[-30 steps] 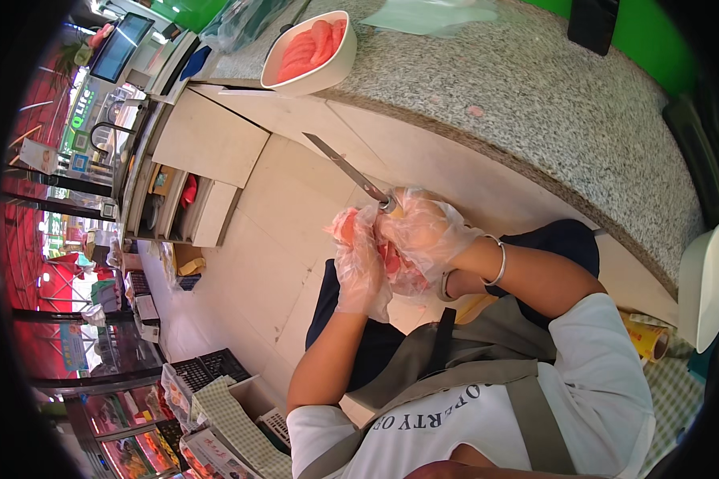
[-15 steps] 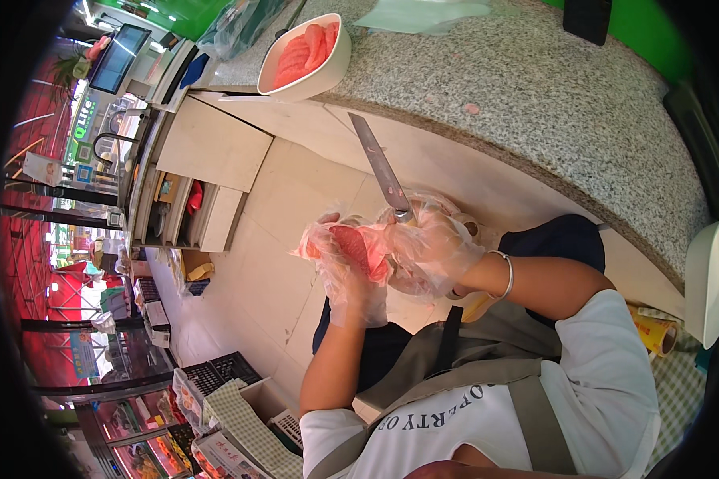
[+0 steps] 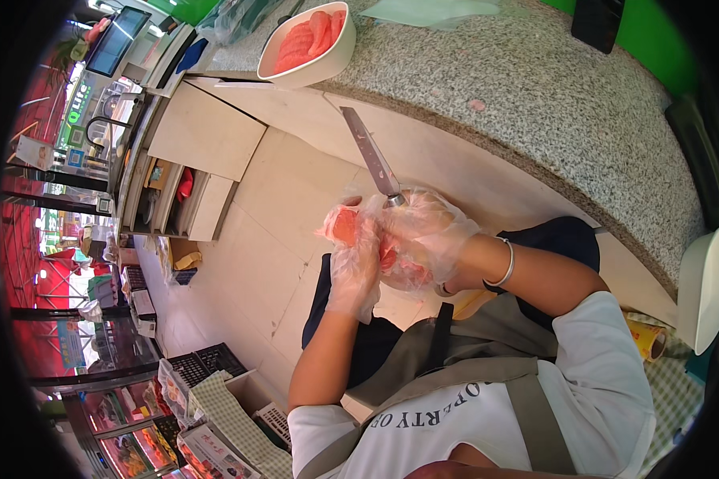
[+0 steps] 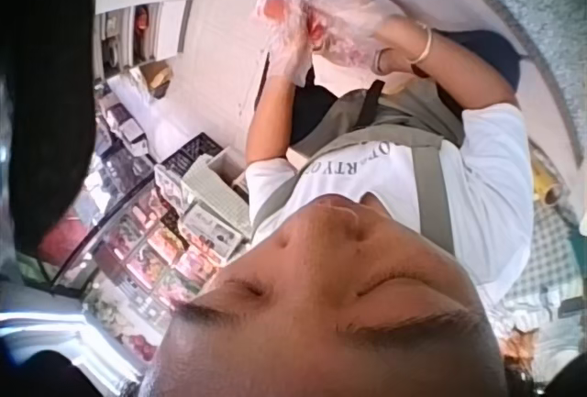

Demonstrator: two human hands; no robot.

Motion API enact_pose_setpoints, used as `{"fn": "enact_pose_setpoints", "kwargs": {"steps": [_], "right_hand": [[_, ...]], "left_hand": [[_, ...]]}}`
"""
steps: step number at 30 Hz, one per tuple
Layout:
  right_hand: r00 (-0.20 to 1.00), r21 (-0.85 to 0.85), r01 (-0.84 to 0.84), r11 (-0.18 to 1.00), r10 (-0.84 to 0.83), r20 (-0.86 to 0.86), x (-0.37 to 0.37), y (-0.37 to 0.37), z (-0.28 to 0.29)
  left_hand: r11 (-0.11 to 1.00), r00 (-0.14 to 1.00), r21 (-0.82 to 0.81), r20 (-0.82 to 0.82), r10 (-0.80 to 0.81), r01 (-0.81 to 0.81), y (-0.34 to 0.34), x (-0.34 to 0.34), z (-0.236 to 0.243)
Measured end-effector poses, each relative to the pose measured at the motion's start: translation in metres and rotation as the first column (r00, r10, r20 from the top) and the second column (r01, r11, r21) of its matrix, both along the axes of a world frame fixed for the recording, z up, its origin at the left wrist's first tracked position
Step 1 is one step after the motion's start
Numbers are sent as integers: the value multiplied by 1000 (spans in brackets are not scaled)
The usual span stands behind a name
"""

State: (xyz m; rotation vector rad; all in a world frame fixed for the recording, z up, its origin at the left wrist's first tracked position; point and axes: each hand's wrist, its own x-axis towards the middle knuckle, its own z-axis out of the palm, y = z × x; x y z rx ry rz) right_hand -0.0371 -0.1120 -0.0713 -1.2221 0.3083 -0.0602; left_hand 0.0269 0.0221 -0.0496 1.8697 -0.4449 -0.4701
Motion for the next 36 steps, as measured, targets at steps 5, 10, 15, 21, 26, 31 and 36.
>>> {"fn": "enact_pose_setpoints", "kwargs": {"steps": [5, 10, 15, 21, 26, 31, 36], "right_hand": [[984, -387, 117, 915, -55, 169, -10, 1, 21], [994, 56, 79, 995, -82, 66, -12, 7, 2], [993, 334, 113, 936, -94, -71, -18, 26, 16], [973, 447, 169, 879, -221, 67, -23, 37, 13], [968, 488, 188, 853, -244, 54, -19, 42, -4], [999, 296, -26, 955, 31, -14, -22, 25, 5], [982, -121, 75, 990, -52, 183, -24, 8, 6]], "left_hand": [[952, 907, -178, -387, 166, -250, -2, -1, -3], [868, 870, -271, -397, 293, -416, -9, 1, 18], [782, 812, -289, -399, 427, -553, 1, 15, 10], [812, 869, -309, -179, 462, -495, 7, 17, 9], [715, 842, -457, -387, 376, -530, 7, 17, 20], [726, 918, -563, -269, 291, -395, 20, 22, 9], [838, 898, -405, 83, 433, -367, 16, 17, 13]]}}
